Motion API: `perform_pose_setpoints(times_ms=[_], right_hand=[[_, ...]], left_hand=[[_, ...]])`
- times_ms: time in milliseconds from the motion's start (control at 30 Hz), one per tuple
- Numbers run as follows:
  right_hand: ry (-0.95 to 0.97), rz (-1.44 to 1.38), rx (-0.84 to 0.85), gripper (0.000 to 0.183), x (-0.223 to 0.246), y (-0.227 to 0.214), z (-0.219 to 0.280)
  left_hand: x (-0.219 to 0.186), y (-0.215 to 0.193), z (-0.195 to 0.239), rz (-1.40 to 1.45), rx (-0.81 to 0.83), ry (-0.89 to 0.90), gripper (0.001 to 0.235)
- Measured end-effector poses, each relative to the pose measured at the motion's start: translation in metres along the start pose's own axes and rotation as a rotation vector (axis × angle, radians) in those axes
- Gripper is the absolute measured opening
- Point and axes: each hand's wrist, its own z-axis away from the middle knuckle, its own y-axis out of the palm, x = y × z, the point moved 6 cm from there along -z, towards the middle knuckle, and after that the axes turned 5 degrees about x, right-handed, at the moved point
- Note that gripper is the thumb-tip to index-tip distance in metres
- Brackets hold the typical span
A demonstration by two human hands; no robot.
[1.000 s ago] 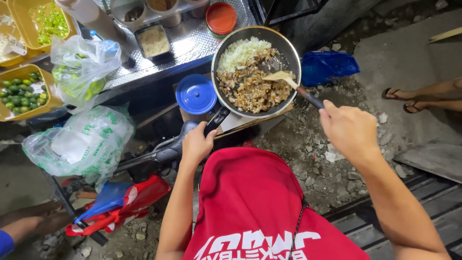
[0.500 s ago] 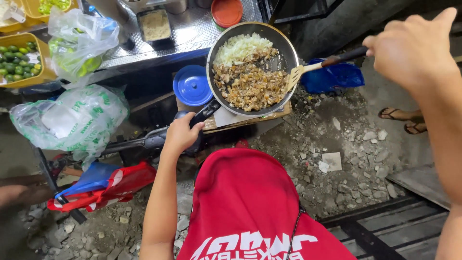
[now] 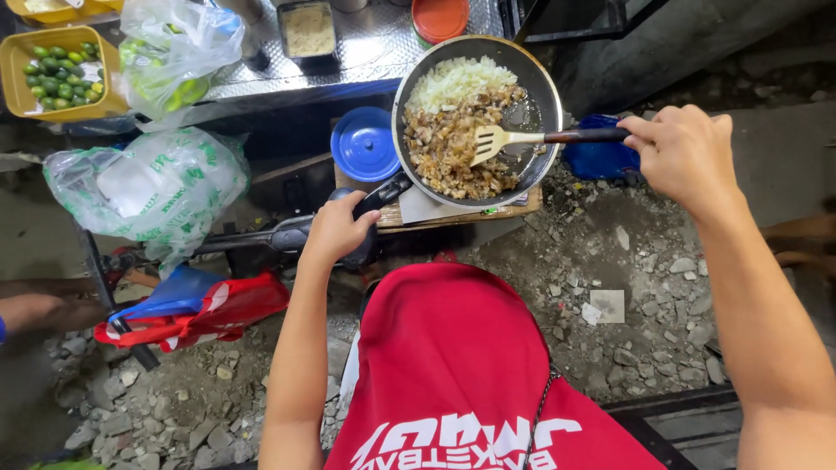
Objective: A person is cooking food in a frying pan at a food stall, adding ingredients and stirring them with a spatula.
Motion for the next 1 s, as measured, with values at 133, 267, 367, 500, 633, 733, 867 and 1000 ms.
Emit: perform_pose_setpoints(times_ms=[133,267,367,500,633,733,867,1000], right_hand=[[-0.033,0.053,-0.07,0.028,0.037,-0.028,-0.004],[-0.075,0.139,-0.123,0.025,0.069,-0.007,-0.01],[0.009,0.241,-0.063,0.021,0.071,-0.047,0.008],[-0.004,0.465,-0.379,0.014,0.083,-0.068,0.028],[0.004,0.284,-0.189,0.016,0.123,-0.057,0.021],[0.038,0.339,-0.223,0.014,0.119,-0.058,0.041],[0.194,0.345,-0.072,0.023,0.147,-0.092,0.046],[0.054,0.323,-0.445,0.016,0.178,-0.041,0.053]], left_hand=[[-0.003,-0.003,0.003,0.02,0.02,-0.02,0.058],[0.002,0.002,-0.001,0.013,0.0,0.018,0.059],[-0.003,-0.002,0.004,0.026,0.012,0.006,0.054],[-0.001,0.001,0.001,0.017,0.023,0.009,0.055],[0.004,0.005,-0.004,0.007,0.003,0.044,0.053],[0.004,0.007,-0.003,-0.005,0.0,0.06,0.049],[0.001,0.006,-0.001,-0.001,0.027,0.038,0.045],[0.002,0.01,-0.001,-0.014,0.061,0.023,0.05]])
